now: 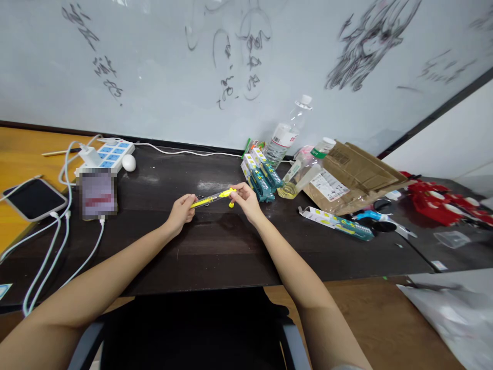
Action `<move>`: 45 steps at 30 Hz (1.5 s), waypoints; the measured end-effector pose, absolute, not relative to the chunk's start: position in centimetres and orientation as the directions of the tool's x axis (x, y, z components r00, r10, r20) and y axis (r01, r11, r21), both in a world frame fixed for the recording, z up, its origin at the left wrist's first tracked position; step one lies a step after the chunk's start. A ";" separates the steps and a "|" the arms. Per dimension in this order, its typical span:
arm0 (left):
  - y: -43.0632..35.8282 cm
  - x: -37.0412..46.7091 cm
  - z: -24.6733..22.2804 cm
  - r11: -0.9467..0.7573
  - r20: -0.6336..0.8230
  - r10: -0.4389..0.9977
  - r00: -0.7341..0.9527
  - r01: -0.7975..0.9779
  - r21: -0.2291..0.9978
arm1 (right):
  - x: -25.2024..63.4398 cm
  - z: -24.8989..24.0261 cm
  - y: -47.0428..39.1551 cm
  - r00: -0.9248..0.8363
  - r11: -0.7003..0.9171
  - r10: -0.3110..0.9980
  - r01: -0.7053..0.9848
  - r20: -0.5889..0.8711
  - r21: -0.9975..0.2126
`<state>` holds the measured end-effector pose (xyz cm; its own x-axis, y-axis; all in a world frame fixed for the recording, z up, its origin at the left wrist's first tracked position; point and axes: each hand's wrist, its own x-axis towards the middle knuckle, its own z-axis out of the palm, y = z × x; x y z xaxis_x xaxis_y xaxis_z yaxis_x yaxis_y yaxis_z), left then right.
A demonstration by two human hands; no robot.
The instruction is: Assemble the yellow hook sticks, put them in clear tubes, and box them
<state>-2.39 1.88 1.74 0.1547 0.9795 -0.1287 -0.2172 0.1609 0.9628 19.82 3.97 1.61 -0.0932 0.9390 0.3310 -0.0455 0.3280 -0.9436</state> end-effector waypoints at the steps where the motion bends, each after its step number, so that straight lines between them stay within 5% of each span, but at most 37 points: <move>1: 1.9 -2.4 1.7 0.177 -0.141 0.976 0.165 -0.228 0.958 | 19.8 1.6 3.9 -0.095 0.319 0.942 -0.051 0.323 -0.946; 13: 2.2 -2.7 1.9 0.474 -0.382 0.866 0.324 -0.284 0.833 | 19.7 1.8 3.9 -0.098 0.281 0.951 -0.117 0.292 -0.953; 24: 1.4 -2.0 1.8 0.337 -0.278 0.934 0.226 -0.287 0.897 | 19.3 1.7 3.6 -0.074 0.233 0.965 -0.207 0.253 -0.950; 31: 1.2 -2.3 2.4 0.360 -0.248 0.871 0.424 -0.207 0.909 | 19.7 1.1 4.2 -0.076 0.167 0.978 -0.266 0.194 -0.949; 45: 1.6 -2.3 2.2 0.286 -0.230 0.934 0.272 -0.189 0.939 | 19.3 2.0 3.5 -0.119 0.163 0.973 -0.259 0.199 -0.952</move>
<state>-2.27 1.64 2.23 0.2719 0.9345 -0.2299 -0.1892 0.2861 0.9393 19.28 3.54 1.98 -0.1190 0.9727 0.1991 -0.2594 0.1631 -0.9519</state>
